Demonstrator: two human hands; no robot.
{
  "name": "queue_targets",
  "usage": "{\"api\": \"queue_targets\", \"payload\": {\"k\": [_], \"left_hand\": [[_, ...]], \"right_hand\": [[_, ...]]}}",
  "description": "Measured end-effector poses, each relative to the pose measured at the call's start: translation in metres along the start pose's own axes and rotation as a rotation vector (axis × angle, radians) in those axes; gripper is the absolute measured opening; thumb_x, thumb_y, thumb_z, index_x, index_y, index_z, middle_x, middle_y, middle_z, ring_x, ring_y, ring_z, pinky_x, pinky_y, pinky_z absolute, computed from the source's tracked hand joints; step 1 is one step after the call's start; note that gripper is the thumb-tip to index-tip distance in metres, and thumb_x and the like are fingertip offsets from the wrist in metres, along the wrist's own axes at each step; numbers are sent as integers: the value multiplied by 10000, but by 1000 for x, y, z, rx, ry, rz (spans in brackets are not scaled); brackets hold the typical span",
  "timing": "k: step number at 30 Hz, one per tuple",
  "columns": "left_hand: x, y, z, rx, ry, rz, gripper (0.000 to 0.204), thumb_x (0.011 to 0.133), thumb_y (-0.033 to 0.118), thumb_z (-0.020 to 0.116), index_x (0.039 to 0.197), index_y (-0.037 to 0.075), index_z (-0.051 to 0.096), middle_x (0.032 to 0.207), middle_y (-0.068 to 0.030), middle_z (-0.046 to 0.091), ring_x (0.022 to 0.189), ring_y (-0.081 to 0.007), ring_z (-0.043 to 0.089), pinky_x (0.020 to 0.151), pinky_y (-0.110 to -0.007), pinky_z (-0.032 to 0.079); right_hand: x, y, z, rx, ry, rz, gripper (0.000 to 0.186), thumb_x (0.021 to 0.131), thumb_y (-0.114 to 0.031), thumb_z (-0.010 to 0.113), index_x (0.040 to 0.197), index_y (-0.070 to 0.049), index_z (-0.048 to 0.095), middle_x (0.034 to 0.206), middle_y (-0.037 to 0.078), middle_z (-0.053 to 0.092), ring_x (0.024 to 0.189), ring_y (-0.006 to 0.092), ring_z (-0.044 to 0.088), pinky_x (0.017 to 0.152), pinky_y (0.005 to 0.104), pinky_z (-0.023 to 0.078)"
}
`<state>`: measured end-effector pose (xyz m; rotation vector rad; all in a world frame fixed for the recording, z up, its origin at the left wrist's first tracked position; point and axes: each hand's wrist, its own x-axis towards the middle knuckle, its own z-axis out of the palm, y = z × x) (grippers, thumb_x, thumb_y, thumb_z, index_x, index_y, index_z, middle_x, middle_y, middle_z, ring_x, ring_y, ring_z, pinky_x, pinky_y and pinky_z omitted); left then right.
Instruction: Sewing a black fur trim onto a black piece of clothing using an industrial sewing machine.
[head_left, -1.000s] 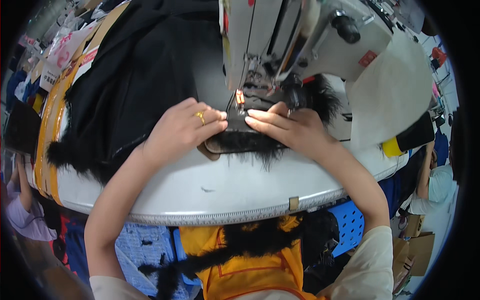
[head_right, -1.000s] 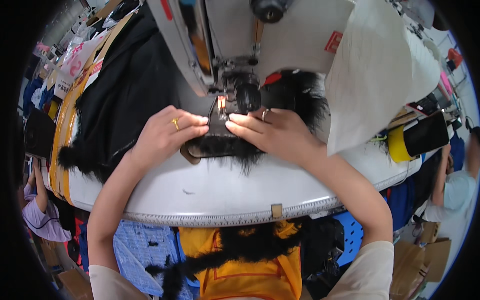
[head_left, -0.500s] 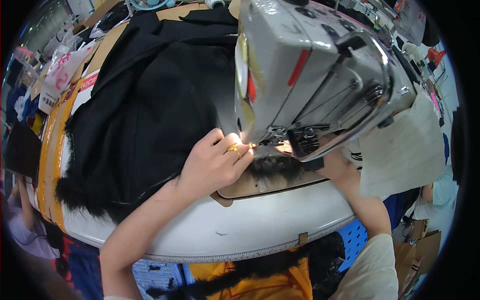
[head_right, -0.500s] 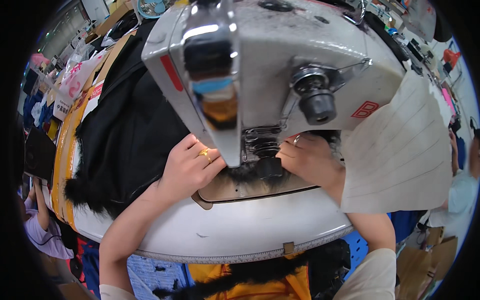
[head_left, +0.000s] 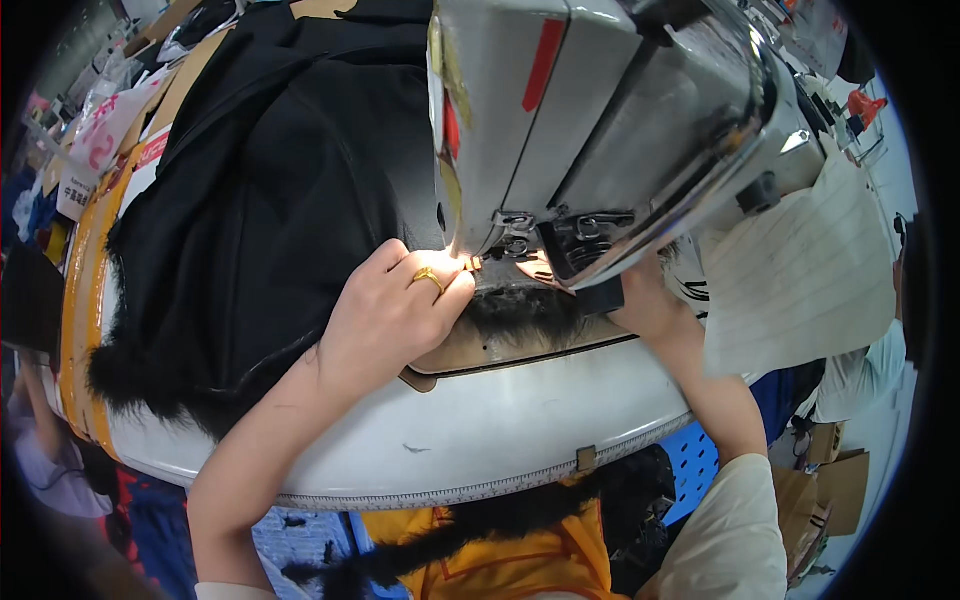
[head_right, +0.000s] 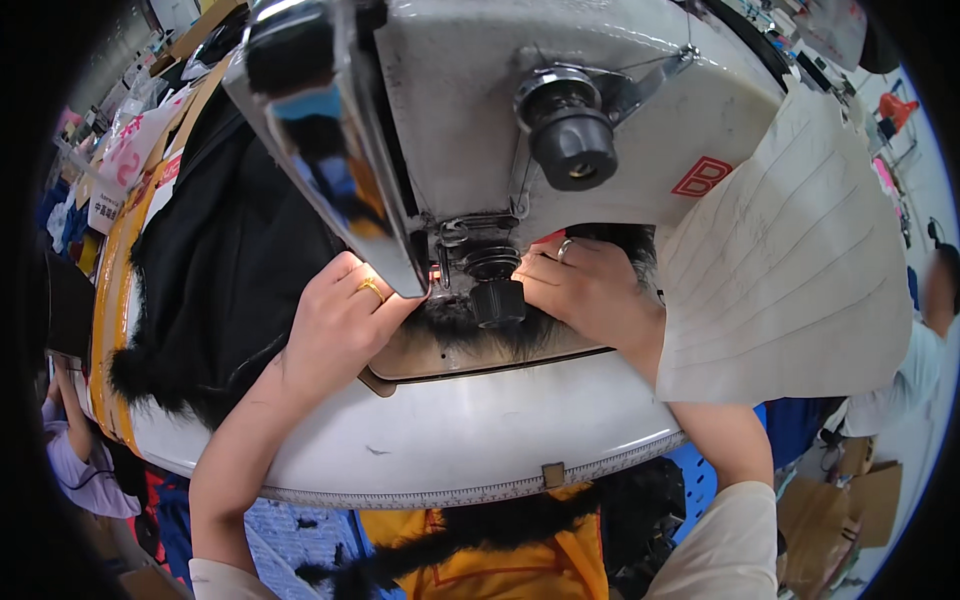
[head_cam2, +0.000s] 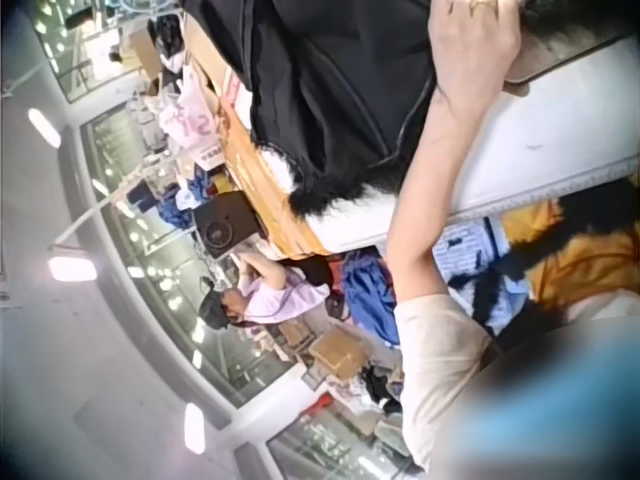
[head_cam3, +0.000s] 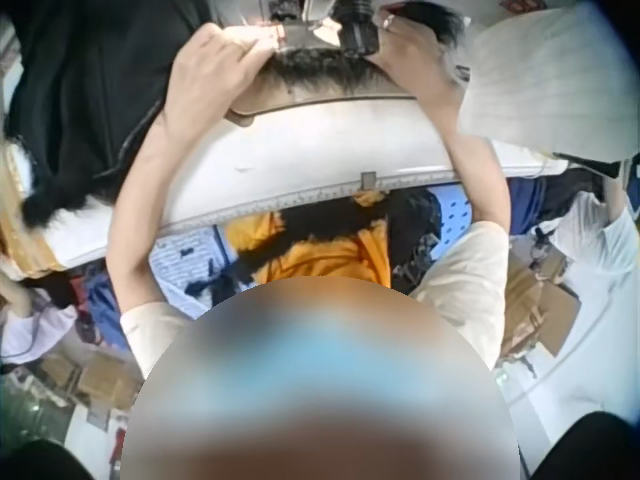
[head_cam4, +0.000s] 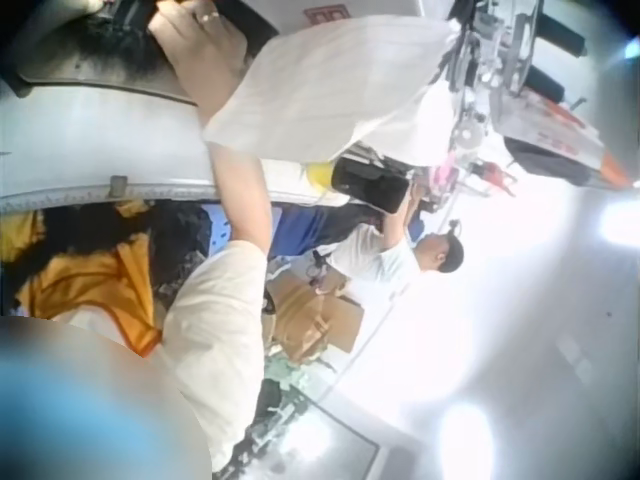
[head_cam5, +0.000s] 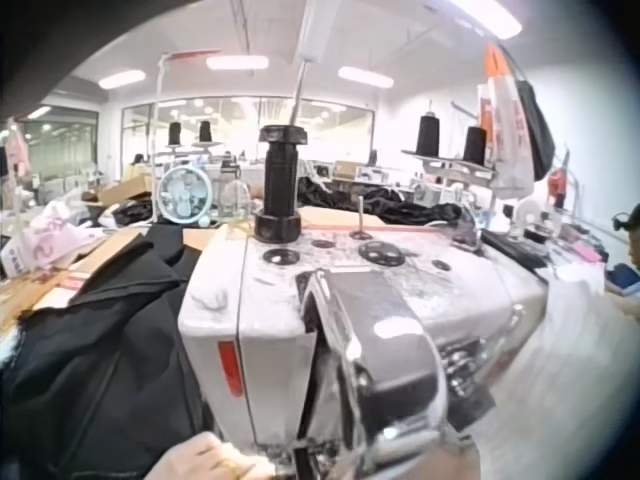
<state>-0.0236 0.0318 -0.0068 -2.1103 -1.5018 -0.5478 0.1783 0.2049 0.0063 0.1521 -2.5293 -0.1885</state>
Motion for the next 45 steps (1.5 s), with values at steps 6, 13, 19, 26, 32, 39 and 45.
{"api": "queue_targets", "payload": {"k": [6,13,19,26,32,39,45], "left_hand": [[0,-3,-5,78,-179,-48,150,760,90,629,907,95,658,722,9,561,742,-118,555,766,-283,427],[-1,-16,-6,50,-362,-87,254,725,104,657,976,109,691,721,-20,619,884,-140,605,1074,-364,307],[3,-9,-20,-153,-294,-73,306,718,84,650,1024,75,646,818,-45,598,906,-177,593,1010,-369,357],[-3,3,-22,-173,-227,-98,531,612,54,732,1110,57,547,951,-49,568,943,-241,559,919,-349,419],[10,-4,-18,-210,-365,-191,395,706,60,683,1054,18,501,876,-57,576,897,-223,588,880,-341,427],[-30,20,-24,142,-135,101,259,722,91,618,962,-6,612,946,-73,594,987,-210,593,924,-335,491],[-25,18,-18,149,-156,94,236,720,90,635,941,8,619,1011,-91,622,1006,-214,616,895,-302,516]], "right_hand": [[-4,4,5,45,-23,20,32,708,-117,643,718,-116,613,837,-31,598,793,123,618,644,266,522],[-8,7,15,79,-59,85,89,727,-117,625,815,-128,629,844,-28,601,783,136,618,650,275,520],[0,10,-1,140,-197,30,227,743,-118,564,945,-172,652,941,-34,627,895,140,624,732,293,499],[7,-24,-25,-123,-446,-8,489,775,-114,553,1258,-191,585,1303,-50,557,1194,134,524,1022,343,376],[18,-34,9,295,-435,201,624,720,10,587,1316,-161,514,1313,-5,528,1096,205,580,677,308,548],[-4,-17,-7,14,-473,71,685,709,4,577,1364,-167,468,1384,-21,483,1113,215,582,822,337,512],[24,-54,-2,224,-407,49,723,639,-54,670,1337,-87,485,1374,19,479,1150,210,513,831,323,512]]}}
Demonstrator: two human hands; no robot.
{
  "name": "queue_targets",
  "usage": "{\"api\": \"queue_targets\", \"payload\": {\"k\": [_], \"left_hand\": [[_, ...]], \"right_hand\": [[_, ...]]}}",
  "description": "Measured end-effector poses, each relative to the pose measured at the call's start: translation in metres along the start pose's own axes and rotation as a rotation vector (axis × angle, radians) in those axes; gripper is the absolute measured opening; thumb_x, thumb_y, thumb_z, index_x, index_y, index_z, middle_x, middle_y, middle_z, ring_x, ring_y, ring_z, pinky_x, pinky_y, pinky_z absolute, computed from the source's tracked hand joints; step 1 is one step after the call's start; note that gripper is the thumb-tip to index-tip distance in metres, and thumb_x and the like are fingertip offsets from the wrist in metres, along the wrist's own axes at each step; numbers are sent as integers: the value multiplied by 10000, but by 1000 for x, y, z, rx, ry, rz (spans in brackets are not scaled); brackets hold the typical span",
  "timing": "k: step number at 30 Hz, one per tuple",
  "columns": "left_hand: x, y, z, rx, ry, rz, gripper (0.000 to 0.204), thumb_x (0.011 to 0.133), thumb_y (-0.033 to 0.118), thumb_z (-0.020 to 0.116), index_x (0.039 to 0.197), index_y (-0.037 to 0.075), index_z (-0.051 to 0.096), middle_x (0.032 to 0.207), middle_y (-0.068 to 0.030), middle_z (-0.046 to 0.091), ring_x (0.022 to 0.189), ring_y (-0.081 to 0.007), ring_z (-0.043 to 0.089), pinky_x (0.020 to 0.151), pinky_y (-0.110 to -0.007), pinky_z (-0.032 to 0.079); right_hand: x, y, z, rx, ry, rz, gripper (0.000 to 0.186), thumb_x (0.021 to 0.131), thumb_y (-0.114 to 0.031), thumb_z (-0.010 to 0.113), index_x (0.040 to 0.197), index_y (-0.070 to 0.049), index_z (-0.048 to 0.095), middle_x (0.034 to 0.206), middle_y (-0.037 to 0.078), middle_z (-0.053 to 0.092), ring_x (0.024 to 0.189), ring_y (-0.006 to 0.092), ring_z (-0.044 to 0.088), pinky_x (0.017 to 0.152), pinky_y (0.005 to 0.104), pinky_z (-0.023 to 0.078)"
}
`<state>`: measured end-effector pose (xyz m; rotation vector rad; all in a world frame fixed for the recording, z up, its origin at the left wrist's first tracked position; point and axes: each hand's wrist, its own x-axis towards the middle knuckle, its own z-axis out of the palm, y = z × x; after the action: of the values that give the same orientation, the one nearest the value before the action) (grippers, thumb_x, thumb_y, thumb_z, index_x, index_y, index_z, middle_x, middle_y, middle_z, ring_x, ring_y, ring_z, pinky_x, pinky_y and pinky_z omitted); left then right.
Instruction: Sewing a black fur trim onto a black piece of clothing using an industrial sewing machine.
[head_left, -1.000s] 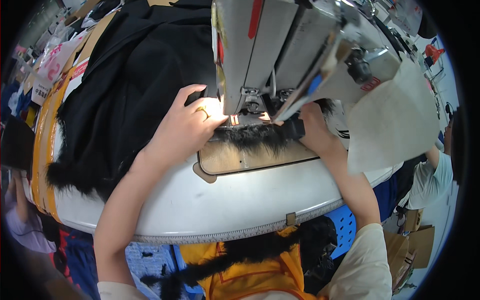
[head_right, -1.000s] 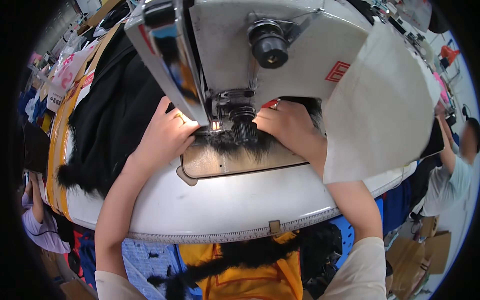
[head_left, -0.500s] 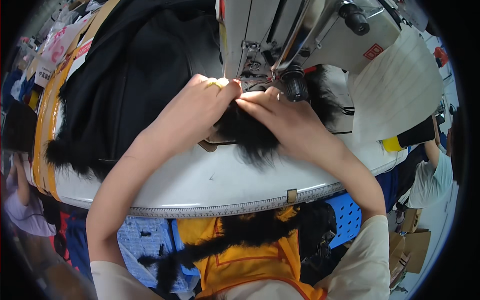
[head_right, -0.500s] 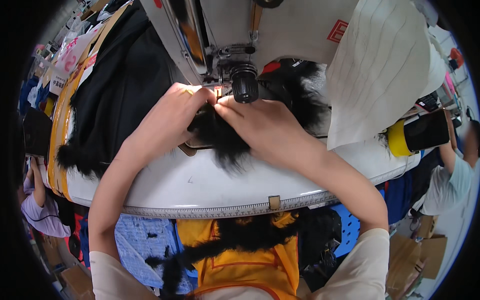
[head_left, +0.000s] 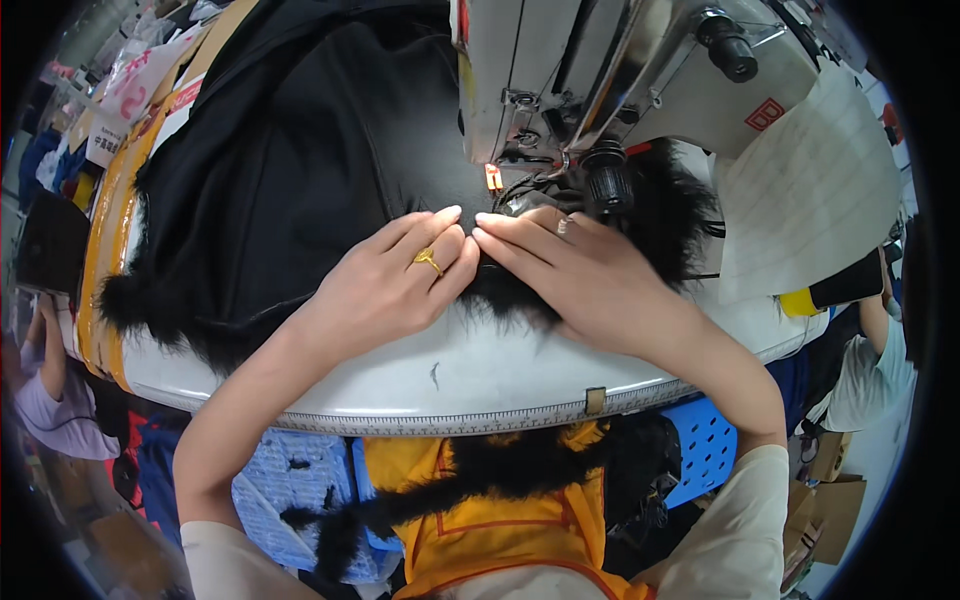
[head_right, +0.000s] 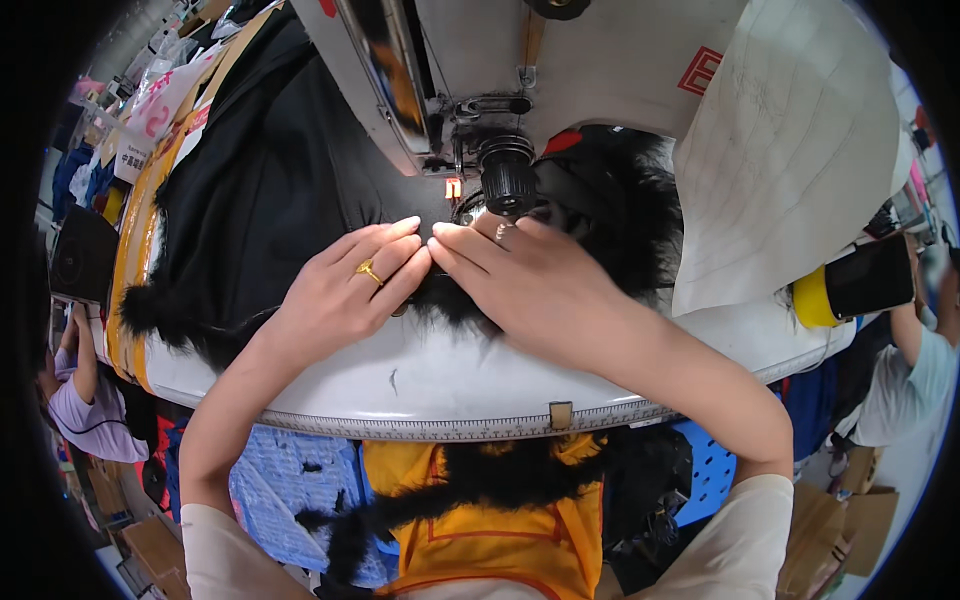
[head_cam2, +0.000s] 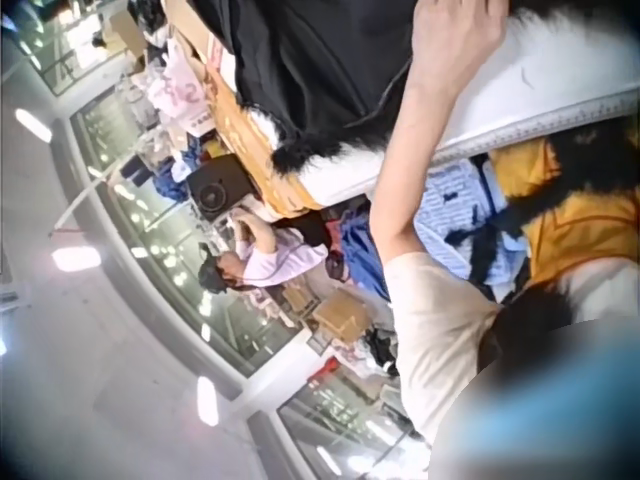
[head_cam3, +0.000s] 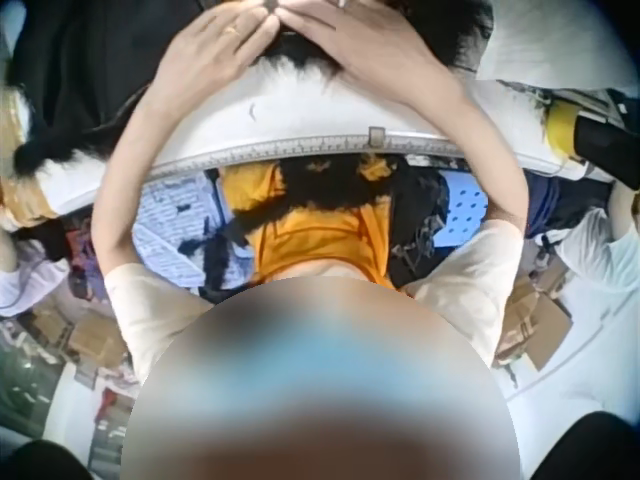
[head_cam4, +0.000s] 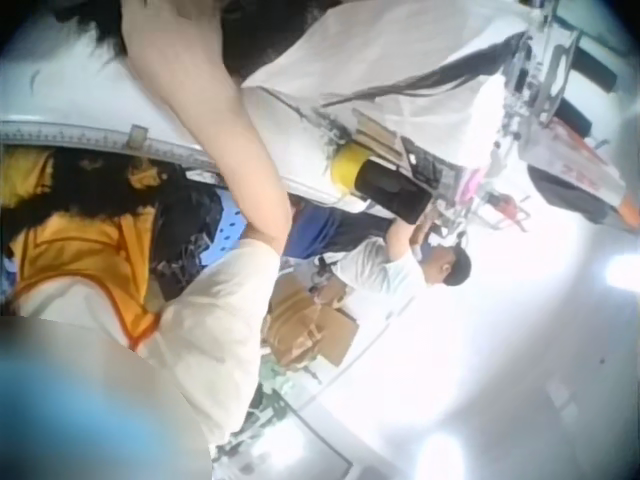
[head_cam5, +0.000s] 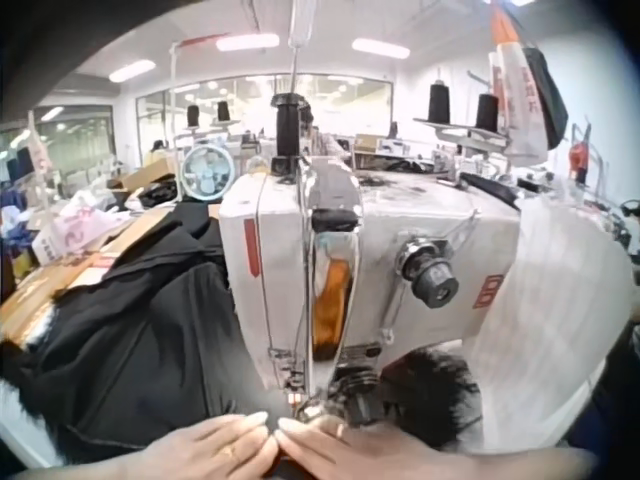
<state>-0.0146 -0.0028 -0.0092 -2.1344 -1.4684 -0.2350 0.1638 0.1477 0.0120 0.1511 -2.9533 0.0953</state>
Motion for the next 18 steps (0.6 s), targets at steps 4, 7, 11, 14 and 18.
{"api": "queue_targets", "payload": {"k": [4,7,11,14,18], "left_hand": [[-7,-4,-6,-32,31,-58,183,717,76,644,895,38,625,1028,-75,647,977,-200,642,837,-295,546],[-18,-16,-17,-171,-20,-31,172,720,82,647,888,48,628,1015,-56,658,979,-186,647,807,-287,558],[-22,-20,-17,-185,-38,-24,188,715,90,645,898,51,628,1028,-61,649,966,-179,641,778,-280,559],[-7,-13,-17,-125,-34,-1,287,706,88,638,988,34,623,977,-46,620,866,-172,615,712,-266,537],[-5,-21,-15,-192,-23,53,360,685,68,630,1041,15,618,924,-42,594,786,-158,582,644,-267,506]], "right_hand": [[3,14,21,-34,145,-44,461,777,-78,576,1236,-122,592,1295,-38,566,881,144,596,622,245,539],[-1,13,17,-52,111,-11,453,791,-104,561,1240,-148,595,1290,-46,578,763,127,604,646,253,541],[1,13,21,-3,86,3,459,785,-102,561,1239,-152,600,1309,-36,571,742,124,600,683,242,529],[0,11,24,-18,82,-15,460,780,-96,560,1238,-129,599,1316,-21,567,758,122,602,699,242,522],[-1,15,28,6,141,-26,453,774,-97,564,1224,-115,609,1304,5,577,784,123,614,713,232,509]]}}
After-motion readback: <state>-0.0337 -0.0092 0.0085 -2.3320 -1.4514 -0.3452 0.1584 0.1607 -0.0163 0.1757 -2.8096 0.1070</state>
